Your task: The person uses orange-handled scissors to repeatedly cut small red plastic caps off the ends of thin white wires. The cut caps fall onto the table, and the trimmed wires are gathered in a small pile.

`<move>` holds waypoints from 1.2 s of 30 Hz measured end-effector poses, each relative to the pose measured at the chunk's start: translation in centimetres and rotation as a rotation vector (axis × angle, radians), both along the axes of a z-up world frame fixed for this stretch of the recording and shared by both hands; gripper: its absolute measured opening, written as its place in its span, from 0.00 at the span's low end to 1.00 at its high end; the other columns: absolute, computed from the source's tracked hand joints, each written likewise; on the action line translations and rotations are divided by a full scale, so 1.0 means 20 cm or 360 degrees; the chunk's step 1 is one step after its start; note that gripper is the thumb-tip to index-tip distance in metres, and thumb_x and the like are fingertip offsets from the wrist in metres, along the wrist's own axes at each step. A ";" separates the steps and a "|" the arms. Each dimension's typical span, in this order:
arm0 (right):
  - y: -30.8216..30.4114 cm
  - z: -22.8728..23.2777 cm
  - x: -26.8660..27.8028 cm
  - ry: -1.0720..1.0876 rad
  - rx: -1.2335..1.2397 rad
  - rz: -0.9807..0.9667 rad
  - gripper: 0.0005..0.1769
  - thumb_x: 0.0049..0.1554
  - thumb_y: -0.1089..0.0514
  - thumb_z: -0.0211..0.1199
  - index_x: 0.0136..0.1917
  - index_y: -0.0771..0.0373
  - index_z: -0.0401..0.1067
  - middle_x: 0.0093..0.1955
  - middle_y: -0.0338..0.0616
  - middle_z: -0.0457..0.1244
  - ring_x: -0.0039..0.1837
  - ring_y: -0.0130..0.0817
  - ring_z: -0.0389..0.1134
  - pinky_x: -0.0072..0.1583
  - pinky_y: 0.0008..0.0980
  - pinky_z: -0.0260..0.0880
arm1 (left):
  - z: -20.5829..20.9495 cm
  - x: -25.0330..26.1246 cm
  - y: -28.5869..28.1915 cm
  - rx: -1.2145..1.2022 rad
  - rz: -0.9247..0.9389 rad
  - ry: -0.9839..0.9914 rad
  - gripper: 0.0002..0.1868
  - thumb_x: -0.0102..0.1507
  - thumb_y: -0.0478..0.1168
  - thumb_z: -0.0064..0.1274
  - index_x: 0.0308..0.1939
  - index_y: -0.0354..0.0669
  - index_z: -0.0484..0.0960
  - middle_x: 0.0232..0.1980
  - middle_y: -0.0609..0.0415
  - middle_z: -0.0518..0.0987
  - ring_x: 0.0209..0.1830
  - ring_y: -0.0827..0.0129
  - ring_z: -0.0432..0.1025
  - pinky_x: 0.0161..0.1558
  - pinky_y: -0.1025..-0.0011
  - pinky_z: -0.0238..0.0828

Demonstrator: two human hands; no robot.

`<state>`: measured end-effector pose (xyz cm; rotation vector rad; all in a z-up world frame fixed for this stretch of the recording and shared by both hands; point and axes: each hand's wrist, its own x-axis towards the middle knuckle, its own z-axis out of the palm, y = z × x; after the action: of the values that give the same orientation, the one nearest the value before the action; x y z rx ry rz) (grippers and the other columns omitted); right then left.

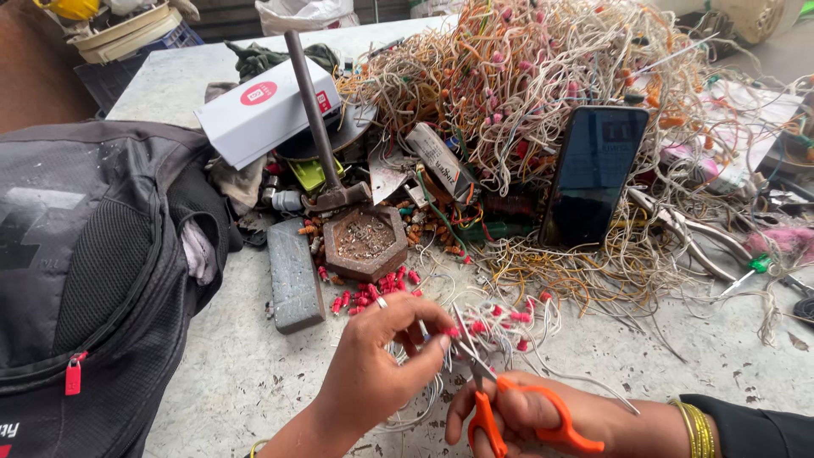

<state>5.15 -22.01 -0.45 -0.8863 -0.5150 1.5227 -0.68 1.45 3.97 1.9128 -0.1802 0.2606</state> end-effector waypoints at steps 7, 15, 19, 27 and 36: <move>0.00 0.01 0.01 -0.0111 -0.0046 0.0023 0.57 0.47 0.17 0.66 0.65 0.70 0.68 0.41 0.34 0.64 0.44 0.19 0.64 0.45 0.18 0.60 | -0.03 0.00 0.01 -0.0228 -0.0062 0.0225 0.05 0.57 0.32 0.65 0.36 0.35 0.87 0.38 0.56 0.85 0.38 0.76 0.82 0.41 0.79 0.80; 0.01 0.03 0.01 -0.0174 -0.0104 0.0078 0.57 0.43 0.15 0.65 0.63 0.67 0.69 0.45 0.33 0.65 0.46 0.18 0.65 0.48 0.19 0.63 | -0.07 -0.01 0.05 -0.0305 -0.0169 0.0315 0.06 0.57 0.28 0.66 0.37 0.35 0.90 0.38 0.55 0.85 0.37 0.78 0.79 0.37 0.80 0.76; 0.00 0.04 0.00 -0.0356 -0.0107 0.0032 0.54 0.44 0.14 0.66 0.55 0.68 0.71 0.41 0.34 0.62 0.42 0.20 0.62 0.43 0.21 0.58 | -0.06 0.00 0.06 -0.0205 -0.0187 0.0234 0.07 0.56 0.29 0.66 0.38 0.37 0.91 0.38 0.55 0.86 0.37 0.78 0.81 0.37 0.80 0.78; 0.03 0.09 -0.01 -0.0666 -0.0082 -0.0004 0.52 0.43 0.11 0.60 0.50 0.63 0.70 0.41 0.35 0.61 0.44 0.23 0.61 0.46 0.24 0.58 | -0.05 -0.02 0.01 -0.0231 -0.0185 0.0130 0.06 0.56 0.29 0.67 0.37 0.36 0.89 0.37 0.55 0.85 0.37 0.77 0.82 0.40 0.80 0.81; 0.02 0.00 -0.02 -0.0597 -0.0178 -0.0125 0.42 0.46 0.19 0.68 0.43 0.61 0.68 0.37 0.33 0.59 0.41 0.21 0.59 0.43 0.24 0.57 | -0.06 -0.01 0.03 -0.0174 -0.0230 -0.0019 0.07 0.57 0.29 0.67 0.39 0.37 0.89 0.37 0.55 0.85 0.39 0.77 0.83 0.41 0.80 0.81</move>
<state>4.68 -21.71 -0.46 -1.2762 -0.6605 1.3281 -0.95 2.02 2.78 1.7809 -0.3049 0.1814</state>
